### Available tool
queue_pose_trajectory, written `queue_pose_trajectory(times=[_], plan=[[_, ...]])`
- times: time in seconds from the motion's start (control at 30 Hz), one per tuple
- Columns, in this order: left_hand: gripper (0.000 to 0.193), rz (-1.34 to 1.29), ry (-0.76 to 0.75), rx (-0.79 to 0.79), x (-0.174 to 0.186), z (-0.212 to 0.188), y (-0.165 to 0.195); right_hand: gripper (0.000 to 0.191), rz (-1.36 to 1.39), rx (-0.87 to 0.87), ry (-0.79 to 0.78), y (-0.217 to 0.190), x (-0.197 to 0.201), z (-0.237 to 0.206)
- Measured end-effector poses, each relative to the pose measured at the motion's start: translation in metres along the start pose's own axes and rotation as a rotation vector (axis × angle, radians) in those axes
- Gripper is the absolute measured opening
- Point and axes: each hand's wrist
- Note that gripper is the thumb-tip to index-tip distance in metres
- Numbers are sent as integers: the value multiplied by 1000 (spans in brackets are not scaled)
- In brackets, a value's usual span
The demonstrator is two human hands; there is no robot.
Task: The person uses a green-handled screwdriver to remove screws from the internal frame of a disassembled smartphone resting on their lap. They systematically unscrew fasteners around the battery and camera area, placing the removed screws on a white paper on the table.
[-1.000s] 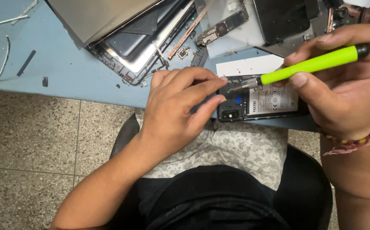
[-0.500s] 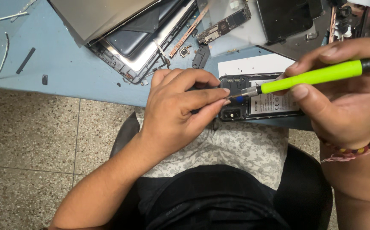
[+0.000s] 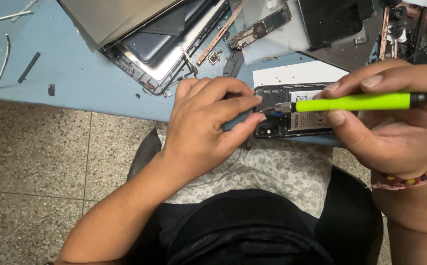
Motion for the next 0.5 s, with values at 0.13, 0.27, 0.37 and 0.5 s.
queue_pose_trajectory(times=[0.13, 0.27, 0.37, 0.5], plan=[[42, 48, -40, -28, 3, 1, -1, 40, -33, -1, -47, -9, 3, 7], [63, 67, -91, -31, 7, 1, 0, 39, -55, 11, -113, -21, 5, 14], [71, 74, -110, -41, 10, 1, 1, 39, -87, 26, -143, -29, 2, 18], [74, 74, -112, -51, 11, 1, 1, 37, -123, 33, -173, -34, -1, 24]])
Point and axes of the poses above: each hand's wrist, its own z-axis towards the middle knuckle, its own x-axis out of the back of the hand, y = z × x, and after that the axes turned 2 degrees about z, right-handed
